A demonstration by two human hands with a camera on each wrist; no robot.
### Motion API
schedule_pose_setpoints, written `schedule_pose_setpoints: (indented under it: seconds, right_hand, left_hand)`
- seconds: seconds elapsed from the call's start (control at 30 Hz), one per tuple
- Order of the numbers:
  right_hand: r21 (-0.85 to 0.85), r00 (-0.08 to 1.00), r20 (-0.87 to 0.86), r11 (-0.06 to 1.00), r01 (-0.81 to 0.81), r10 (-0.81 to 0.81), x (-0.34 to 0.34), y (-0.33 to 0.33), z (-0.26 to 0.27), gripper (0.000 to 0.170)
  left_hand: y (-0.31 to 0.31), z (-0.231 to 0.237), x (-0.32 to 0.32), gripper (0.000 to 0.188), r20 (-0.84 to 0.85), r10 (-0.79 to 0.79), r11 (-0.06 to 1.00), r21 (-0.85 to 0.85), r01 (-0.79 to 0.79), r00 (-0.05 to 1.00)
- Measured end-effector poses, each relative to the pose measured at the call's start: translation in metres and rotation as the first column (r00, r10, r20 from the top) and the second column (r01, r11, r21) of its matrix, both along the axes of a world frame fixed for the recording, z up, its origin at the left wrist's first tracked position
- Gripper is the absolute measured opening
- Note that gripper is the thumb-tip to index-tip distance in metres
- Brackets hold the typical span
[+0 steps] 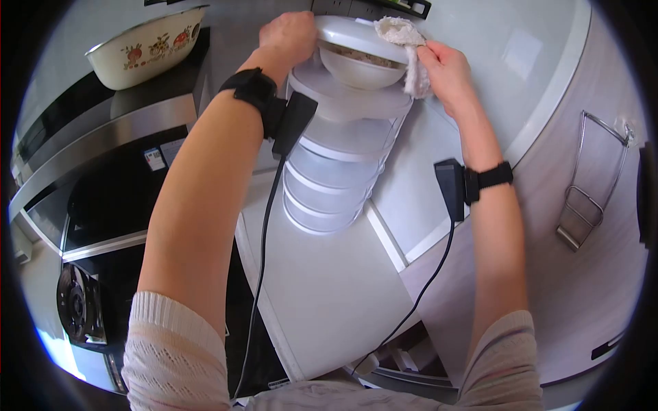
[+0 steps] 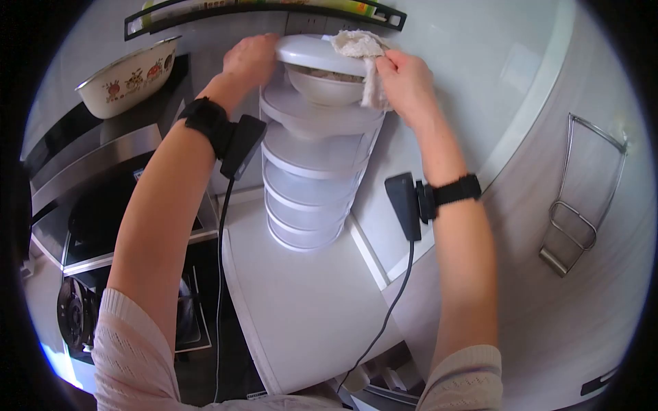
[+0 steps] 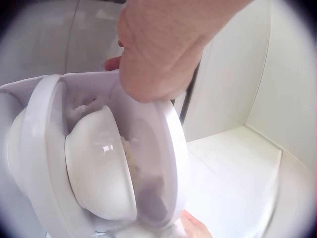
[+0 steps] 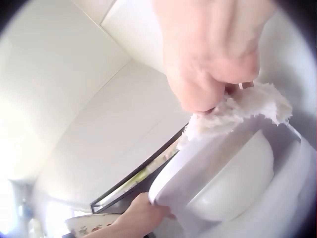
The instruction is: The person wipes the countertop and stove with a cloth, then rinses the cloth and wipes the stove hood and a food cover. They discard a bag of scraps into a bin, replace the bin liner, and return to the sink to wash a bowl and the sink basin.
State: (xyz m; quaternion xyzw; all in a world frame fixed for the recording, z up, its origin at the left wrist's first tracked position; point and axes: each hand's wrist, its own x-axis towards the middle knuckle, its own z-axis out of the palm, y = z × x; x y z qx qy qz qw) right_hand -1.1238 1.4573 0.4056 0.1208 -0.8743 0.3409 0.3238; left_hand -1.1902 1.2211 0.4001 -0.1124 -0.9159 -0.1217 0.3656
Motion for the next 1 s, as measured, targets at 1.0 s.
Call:
schedule_pose_setpoints:
  seconds: [1.0]
  right_hand:
    - [-0.986,0.564,0.119,0.032,0.163,0.817,0.119,-0.091,-0.311,0.034]
  left_hand:
    - [-0.099,-0.288,0.305,0.028,0.556,-0.643,0.758,0.562,0.331,0.527]
